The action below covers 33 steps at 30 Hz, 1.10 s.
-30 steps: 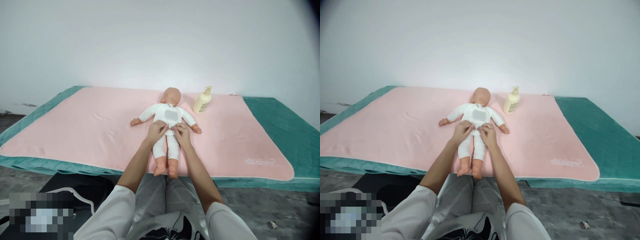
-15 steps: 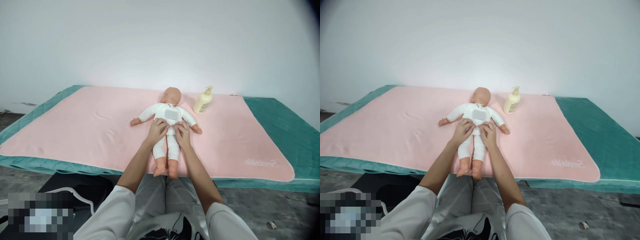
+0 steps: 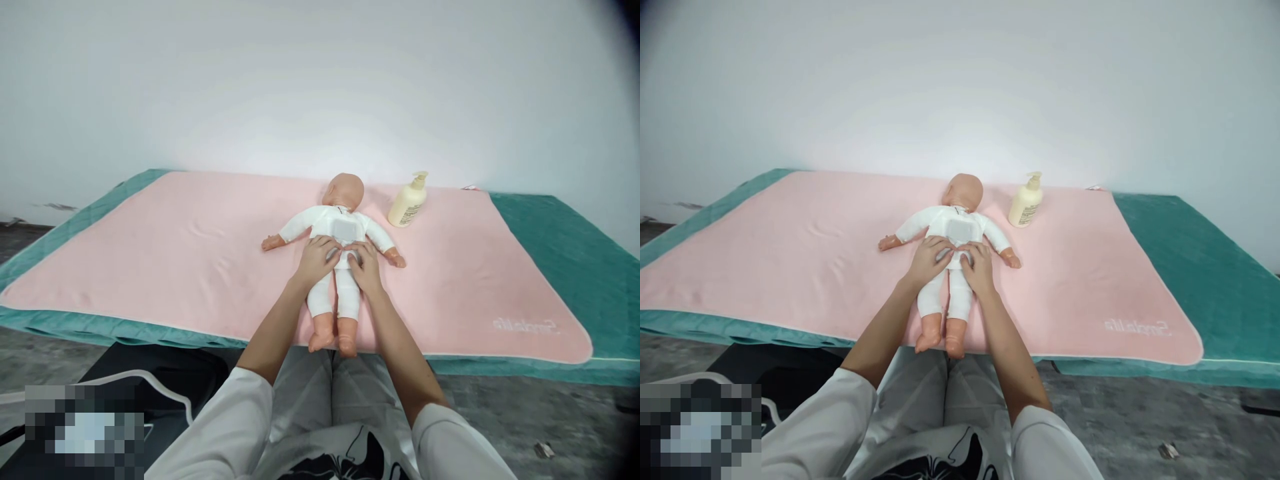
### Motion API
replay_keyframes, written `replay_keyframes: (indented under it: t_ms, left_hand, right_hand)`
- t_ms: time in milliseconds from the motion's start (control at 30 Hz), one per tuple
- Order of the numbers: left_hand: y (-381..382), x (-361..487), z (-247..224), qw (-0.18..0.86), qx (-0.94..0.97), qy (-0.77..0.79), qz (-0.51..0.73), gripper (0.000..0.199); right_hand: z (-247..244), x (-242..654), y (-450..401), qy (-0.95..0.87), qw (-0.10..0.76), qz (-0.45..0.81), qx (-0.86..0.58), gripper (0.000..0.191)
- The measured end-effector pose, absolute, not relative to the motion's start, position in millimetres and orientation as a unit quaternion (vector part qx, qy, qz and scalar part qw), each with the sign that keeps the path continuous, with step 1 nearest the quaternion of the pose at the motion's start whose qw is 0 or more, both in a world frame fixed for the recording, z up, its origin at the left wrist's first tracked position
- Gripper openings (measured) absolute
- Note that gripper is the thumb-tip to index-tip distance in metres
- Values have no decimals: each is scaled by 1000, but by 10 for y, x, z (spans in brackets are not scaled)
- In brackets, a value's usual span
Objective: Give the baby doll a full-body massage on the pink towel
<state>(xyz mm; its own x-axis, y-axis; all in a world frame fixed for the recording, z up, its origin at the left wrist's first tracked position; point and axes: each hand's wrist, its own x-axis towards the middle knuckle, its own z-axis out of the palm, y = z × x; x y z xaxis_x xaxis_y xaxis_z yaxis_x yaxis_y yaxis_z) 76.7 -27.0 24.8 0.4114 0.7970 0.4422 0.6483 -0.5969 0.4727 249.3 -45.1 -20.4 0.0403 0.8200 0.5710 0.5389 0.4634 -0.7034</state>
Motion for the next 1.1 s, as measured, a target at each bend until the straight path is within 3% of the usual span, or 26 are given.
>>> replay_keyframes:
  t_ms: [500, 767, 1100]
  left_hand:
    - [-241, 758, 155, 67, 805, 443, 389, 21]
    - [-214, 785, 180, 88, 806, 472, 347, 24]
    - [-179, 792, 216, 106, 804, 479, 335, 23]
  right_hand:
    - [-173, 2470, -471, -673, 533, 120, -499, 22]
    - [-189, 2480, -434, -680, 503, 146, -512, 29]
    - [-143, 2493, -277, -670, 528, 128, -506, 19]
